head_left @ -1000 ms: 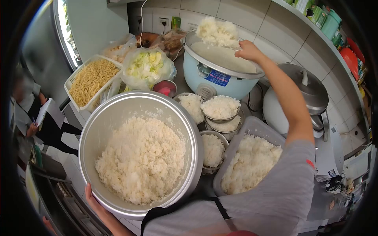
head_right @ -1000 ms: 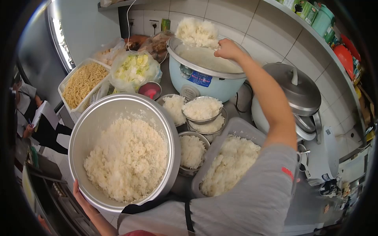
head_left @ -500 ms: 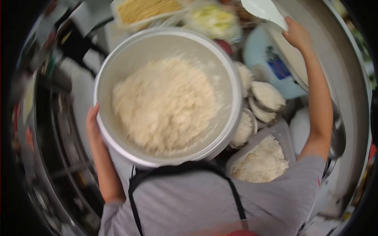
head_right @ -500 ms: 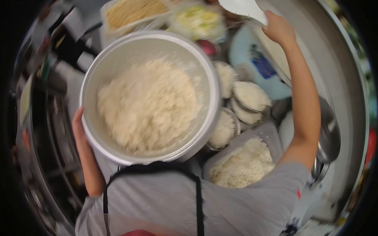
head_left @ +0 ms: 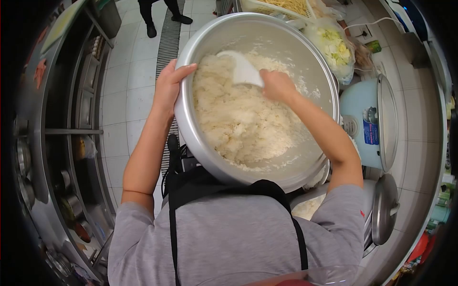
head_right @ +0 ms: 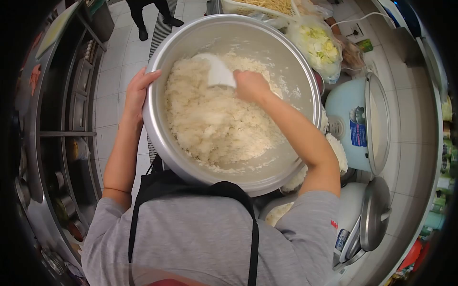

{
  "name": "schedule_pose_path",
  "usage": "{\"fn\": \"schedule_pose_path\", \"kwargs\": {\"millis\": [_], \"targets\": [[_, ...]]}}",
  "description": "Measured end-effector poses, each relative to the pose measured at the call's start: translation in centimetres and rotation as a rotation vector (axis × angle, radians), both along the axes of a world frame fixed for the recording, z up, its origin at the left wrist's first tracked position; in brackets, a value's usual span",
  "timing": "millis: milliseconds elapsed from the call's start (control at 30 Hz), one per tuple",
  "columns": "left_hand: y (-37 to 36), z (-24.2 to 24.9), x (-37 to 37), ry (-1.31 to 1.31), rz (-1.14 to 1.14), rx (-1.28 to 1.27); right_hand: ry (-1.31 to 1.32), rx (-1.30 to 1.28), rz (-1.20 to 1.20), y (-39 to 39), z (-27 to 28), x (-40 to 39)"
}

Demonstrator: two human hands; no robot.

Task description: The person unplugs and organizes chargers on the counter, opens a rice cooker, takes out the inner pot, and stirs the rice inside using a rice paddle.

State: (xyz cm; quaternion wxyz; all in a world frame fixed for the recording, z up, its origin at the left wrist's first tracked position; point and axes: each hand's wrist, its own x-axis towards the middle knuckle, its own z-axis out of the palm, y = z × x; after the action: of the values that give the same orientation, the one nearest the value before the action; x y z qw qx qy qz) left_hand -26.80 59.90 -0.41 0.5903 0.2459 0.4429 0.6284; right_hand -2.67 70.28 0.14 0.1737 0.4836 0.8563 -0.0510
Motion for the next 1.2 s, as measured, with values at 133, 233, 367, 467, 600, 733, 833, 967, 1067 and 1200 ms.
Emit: {"fn": "schedule_pose_path", "kwargs": {"millis": [133, 233, 367, 467, 600, 733, 833, 967, 1067, 1200], "targets": [[0.0, 0.4, 0.2, 0.019, -0.002, -0.010, -0.021, -0.096, 0.170, -1.4, 1.2, -0.8], [-0.1, 0.7, 0.2, 0.023, 0.001, -0.020, -0.005, -0.137, 0.257, -2.7, 2.1, -0.7], [0.1, 0.3, 0.1, -0.044, -0.002, 0.002, -0.010, -0.139, 0.245, -4.0, 2.8, -0.2], [0.0, 0.7, 0.3, -0.038, 0.023, -0.010, 0.053, -0.136, 0.240, -4.6, 2.9, 0.8], [-0.1, 1.3, 0.7, -0.084, 0.080, -0.051, 0.176, -0.115, 0.206, -6.0, 2.0, 3.0], [0.2, -0.1, 0.2, -0.117, 0.027, -0.019, 0.260, 0.058, 0.138, -7.0, 3.0, 5.9], [0.2, -0.5, 0.1, -0.118, -0.026, 0.036, 0.256, 0.137, 0.051, -7.8, 4.5, 9.0], [0.3, -0.9, 0.2, -0.192, -0.006, 0.013, 0.274, 0.243, -0.067, -9.3, 8.2, 13.7], [0.6, -1.9, -0.4, -0.154, -0.041, -0.001, 0.368, 0.275, -0.232, -10.6, 11.6, 17.9], [0.9, -2.7, -1.4, -0.121, -0.082, -0.054, 0.461, 0.400, -0.437, -12.1, 17.7, 24.8]]}}
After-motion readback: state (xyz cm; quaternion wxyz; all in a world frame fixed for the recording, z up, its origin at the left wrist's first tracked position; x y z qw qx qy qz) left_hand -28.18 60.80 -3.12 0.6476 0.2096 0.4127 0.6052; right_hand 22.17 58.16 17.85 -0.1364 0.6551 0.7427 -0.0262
